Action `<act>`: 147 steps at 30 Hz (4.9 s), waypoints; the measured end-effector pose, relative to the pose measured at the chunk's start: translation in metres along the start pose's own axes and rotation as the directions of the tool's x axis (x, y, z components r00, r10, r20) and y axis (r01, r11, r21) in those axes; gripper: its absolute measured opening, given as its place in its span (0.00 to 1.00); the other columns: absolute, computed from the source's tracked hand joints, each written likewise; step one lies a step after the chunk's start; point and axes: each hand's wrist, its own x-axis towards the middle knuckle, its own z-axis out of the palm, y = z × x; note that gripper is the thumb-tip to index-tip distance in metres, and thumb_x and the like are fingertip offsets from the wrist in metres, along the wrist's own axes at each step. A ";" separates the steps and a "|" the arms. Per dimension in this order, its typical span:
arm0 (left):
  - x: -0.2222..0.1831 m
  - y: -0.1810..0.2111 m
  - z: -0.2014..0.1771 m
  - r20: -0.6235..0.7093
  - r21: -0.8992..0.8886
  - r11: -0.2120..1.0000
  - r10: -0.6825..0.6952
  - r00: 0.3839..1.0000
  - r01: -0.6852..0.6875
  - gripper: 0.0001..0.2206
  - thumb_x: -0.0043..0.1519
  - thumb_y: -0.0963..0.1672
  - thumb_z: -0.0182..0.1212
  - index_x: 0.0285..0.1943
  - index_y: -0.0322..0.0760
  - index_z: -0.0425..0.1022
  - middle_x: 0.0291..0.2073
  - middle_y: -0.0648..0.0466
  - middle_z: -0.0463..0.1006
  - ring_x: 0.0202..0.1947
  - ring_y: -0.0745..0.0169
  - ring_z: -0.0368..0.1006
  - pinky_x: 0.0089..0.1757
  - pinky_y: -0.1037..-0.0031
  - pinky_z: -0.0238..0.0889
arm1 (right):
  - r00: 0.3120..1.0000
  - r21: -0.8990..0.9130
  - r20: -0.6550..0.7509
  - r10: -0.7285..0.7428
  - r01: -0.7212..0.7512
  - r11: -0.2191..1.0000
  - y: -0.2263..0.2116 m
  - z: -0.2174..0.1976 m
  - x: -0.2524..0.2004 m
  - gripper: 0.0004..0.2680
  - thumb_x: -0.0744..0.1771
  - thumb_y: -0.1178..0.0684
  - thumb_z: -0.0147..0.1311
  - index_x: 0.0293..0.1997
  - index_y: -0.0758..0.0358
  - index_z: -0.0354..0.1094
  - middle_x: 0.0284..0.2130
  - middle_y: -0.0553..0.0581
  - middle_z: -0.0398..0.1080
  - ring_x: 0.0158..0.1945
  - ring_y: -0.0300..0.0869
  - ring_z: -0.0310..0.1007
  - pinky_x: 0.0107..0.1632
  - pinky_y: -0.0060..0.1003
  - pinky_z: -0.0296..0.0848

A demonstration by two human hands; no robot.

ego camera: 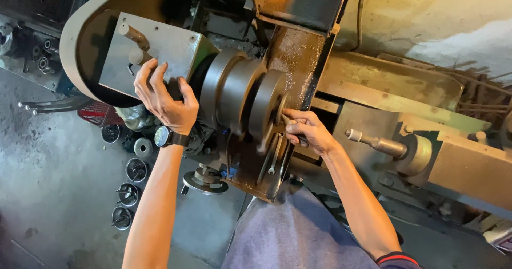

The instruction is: Operating a lathe machine to machine a small metal component, including setup, cleaning, and precision measurement.

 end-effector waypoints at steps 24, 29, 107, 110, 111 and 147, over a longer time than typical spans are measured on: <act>0.000 0.000 0.000 0.001 0.006 1.000 -0.017 1.000 0.017 0.19 0.60 0.38 0.64 0.61 0.33 0.69 0.62 0.43 0.68 0.64 0.37 0.63 0.64 0.50 0.55 | 0.999 0.091 0.018 -0.044 0.042 0.995 0.007 -0.006 -0.003 0.24 0.64 0.60 0.53 0.70 0.76 0.58 0.23 0.48 0.60 0.24 0.33 0.58 0.27 0.29 0.59; -0.001 0.002 -0.002 0.011 0.017 0.999 -0.028 1.000 0.028 0.18 0.60 0.38 0.64 0.59 0.33 0.70 0.61 0.43 0.69 0.63 0.37 0.64 0.63 0.50 0.56 | 1.000 0.061 0.015 -0.001 0.000 0.998 0.001 -0.003 -0.006 0.24 0.65 0.60 0.52 0.71 0.72 0.57 0.23 0.48 0.60 0.24 0.33 0.58 0.26 0.29 0.58; 0.005 0.008 -0.002 0.011 0.040 0.999 0.000 1.000 -0.001 0.17 0.60 0.37 0.64 0.57 0.31 0.71 0.60 0.43 0.69 0.60 0.38 0.64 0.61 0.52 0.56 | 0.994 0.129 0.111 -0.012 -0.002 0.992 -0.001 -0.005 0.001 0.17 0.65 0.63 0.53 0.62 0.70 0.66 0.23 0.45 0.56 0.23 0.30 0.55 0.25 0.26 0.54; 0.006 0.010 -0.002 0.009 0.037 0.999 -0.017 1.000 0.016 0.17 0.59 0.37 0.64 0.57 0.32 0.71 0.60 0.43 0.69 0.61 0.37 0.64 0.61 0.52 0.56 | 0.991 0.145 0.132 -0.029 0.010 0.989 0.004 -0.007 0.004 0.15 0.66 0.63 0.53 0.60 0.70 0.66 0.24 0.44 0.56 0.24 0.29 0.54 0.26 0.26 0.55; 0.006 0.009 -0.002 0.010 0.041 0.999 -0.013 1.000 0.013 0.17 0.59 0.37 0.64 0.57 0.32 0.71 0.60 0.43 0.69 0.61 0.37 0.64 0.62 0.52 0.56 | 0.993 0.137 0.117 -0.015 -0.001 0.991 0.005 -0.009 0.005 0.15 0.66 0.64 0.53 0.59 0.71 0.66 0.25 0.44 0.57 0.24 0.29 0.55 0.25 0.26 0.55; 0.004 0.007 0.000 0.012 0.041 0.999 -0.035 0.999 0.035 0.15 0.59 0.38 0.65 0.55 0.32 0.72 0.60 0.44 0.70 0.61 0.38 0.64 0.61 0.52 0.55 | 0.994 0.213 0.106 0.004 -0.027 0.977 0.013 -0.013 0.003 0.17 0.66 0.64 0.53 0.61 0.75 0.62 0.25 0.46 0.55 0.23 0.31 0.51 0.25 0.29 0.54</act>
